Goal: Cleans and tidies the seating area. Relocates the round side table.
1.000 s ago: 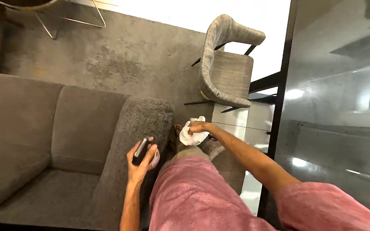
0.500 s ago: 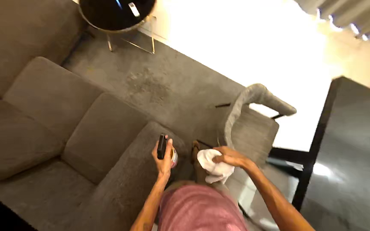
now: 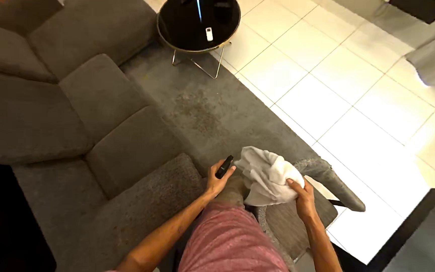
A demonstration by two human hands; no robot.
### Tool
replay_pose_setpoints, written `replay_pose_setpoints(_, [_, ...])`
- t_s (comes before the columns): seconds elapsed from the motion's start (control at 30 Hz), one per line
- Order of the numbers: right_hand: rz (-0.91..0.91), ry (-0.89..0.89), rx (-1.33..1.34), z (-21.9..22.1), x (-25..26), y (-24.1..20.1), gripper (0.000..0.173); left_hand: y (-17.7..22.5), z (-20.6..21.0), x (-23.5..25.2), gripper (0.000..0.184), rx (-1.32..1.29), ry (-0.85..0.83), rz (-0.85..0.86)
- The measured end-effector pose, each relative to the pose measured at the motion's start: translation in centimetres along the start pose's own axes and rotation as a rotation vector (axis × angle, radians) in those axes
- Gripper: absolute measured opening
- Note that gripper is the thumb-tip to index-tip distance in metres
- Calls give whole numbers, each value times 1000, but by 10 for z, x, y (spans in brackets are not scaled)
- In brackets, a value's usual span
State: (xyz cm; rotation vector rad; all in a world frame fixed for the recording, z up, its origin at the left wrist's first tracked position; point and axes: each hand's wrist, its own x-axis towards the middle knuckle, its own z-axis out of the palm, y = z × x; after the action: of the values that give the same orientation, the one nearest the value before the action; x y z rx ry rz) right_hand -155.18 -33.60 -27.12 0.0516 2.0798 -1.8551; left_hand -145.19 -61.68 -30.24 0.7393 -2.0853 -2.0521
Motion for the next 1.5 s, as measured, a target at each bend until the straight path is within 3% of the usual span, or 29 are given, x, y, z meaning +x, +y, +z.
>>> replay_pose_setpoints(0.13, [28, 89, 47, 0, 47, -6, 38, -11, -6, 41, 38, -11, 68, 56])
replay_pose_setpoints(0.33, [225, 50, -69, 22, 167, -27, 37, -12, -44, 150, 30, 29, 381, 104])
replay_pose_setpoints(0.53, [494, -85, -520, 63, 329, 43, 42, 25, -122, 288, 36, 193, 415, 118])
replay_pose_setpoints(0.6, [526, -100, -616, 80, 373, 47, 44, 40, -149, 335, 36, 219, 422, 127])
replay_pose_setpoints(0.83, [439, -16, -441, 137, 514, -15, 44, 51, -182, 473, 34, 318, 648, -41])
replay_pose_setpoints(1.03, [598, 38, -318, 172, 666, -40, 47, 49, -176, 576, 42, 41, 733, -199])
replay_pose_setpoints(1.13, [705, -104, -265, 191, 762, -60, 46, 53, -167, 627, 39, 25, 879, -223])
replay_pose_setpoints(1.27, [678, -284, -559, 244, 874, -113, 48, 75, -172, 692, 43, -6, 1043, -278])
replay_pose_setpoints(1.43, [579, -253, -826, 315, 989, -174, 51, 82, -192, 791, 40, -198, 1089, -363])
replay_pose_setpoints(1.5, [522, -155, -870, 331, 1023, -187, 52, 70, -202, 836, 41, -240, 1095, -386])
